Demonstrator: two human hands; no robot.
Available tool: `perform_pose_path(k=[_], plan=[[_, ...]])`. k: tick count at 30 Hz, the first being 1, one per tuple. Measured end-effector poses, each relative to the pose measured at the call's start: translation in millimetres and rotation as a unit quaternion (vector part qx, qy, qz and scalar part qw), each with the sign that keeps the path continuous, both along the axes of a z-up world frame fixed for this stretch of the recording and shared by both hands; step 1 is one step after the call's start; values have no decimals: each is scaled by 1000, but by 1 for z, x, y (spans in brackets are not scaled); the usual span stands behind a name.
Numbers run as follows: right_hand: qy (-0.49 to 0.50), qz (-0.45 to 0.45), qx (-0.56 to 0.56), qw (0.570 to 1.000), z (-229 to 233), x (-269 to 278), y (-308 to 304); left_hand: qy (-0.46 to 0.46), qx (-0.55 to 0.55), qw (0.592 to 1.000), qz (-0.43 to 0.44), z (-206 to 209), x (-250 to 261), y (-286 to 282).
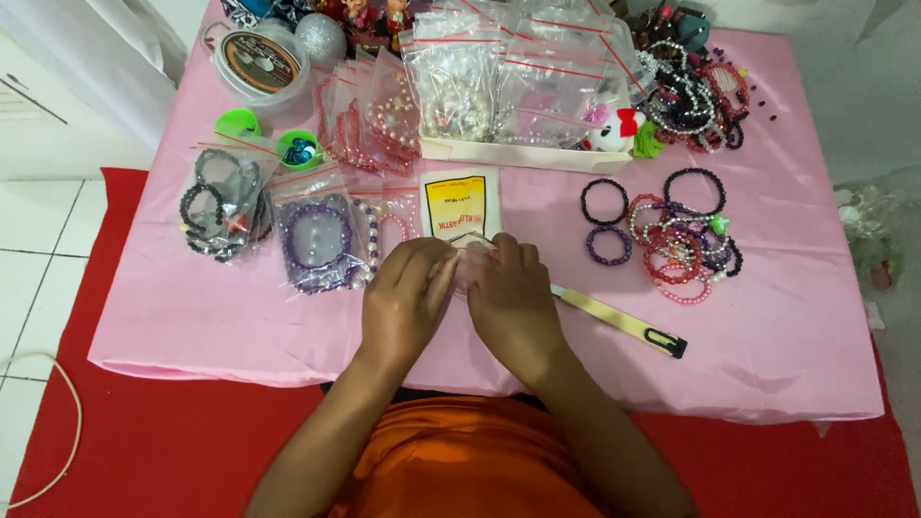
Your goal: The person is packaging handmade beaded bracelets into small plastic zip-lock bags at a workshop table.
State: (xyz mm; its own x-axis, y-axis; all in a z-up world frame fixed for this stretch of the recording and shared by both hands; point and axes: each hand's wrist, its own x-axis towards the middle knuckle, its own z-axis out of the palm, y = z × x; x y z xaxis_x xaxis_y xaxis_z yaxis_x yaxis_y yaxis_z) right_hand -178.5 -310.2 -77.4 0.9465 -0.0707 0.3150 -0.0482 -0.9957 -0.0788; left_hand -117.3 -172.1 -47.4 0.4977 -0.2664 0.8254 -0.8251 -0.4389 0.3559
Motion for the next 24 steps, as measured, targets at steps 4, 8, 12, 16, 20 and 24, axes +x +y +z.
perform_pose_path(k=[4,8,12,16,20,24], plan=[[-5,-1,49,999,7,-9,3,5,3,1000,5,0,1,-1],[-61,-7,-18,998,8,-23,7,17,13,1000,17,-1,2,1],[-82,5,-28,996,-6,-33,5,23,12,999,19,-7,4,2],[-106,43,87,990,-4,-42,6,25,13,1000,11,-4,3,2],[-159,28,90,983,-2,-38,6,34,17,999,8,1,1,0],[-154,-45,-7,987,1,-30,12,53,18,998,10,-3,-4,-2]])
